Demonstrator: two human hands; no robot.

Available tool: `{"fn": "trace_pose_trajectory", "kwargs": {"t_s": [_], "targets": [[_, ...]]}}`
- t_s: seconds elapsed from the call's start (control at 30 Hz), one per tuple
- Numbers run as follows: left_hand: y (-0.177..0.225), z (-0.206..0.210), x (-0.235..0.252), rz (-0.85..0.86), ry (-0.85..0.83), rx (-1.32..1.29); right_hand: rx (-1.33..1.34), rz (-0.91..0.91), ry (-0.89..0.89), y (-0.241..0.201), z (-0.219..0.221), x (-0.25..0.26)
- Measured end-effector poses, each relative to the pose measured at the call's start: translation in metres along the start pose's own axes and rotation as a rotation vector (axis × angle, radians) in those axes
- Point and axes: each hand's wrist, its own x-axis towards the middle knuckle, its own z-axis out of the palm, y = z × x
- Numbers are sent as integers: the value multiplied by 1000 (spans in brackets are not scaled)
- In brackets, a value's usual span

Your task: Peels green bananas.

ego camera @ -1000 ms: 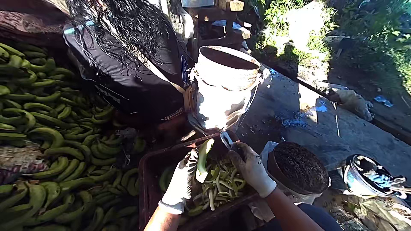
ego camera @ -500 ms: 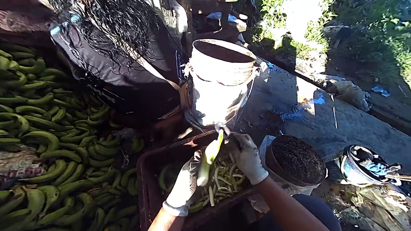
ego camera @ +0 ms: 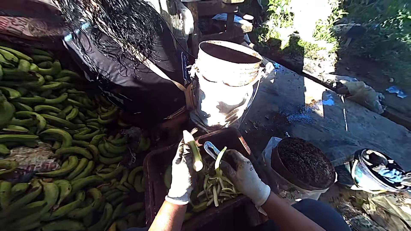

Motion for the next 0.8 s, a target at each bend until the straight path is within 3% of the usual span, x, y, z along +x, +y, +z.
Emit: {"fn": "trace_pose_trajectory", "kwargs": {"t_s": [0.13,0.23,0.33,0.4,0.5,0.6,0.7,0.8], "targets": [[-2,0,-2,-43,-61,-85,28,-119,-118,-2,15,-13],[-1,-3,-9,-192,-244,-8,-87,-152,19,16,17,4],[2,-1,-16,-391,-502,-9,-124,14,188,33,-6,38],[5,4,-18,-478,-564,-91,-84,106,252,35,-26,48],[5,5,-14,-449,-458,-198,-55,84,242,22,-30,36],[-4,5,-9,-277,-218,-233,-29,-33,145,9,-6,6],[-9,4,-5,-237,-47,-328,-127,-192,94,3,16,-17],[-6,-2,-6,-232,-123,-286,-215,-262,85,8,21,-12]]}}
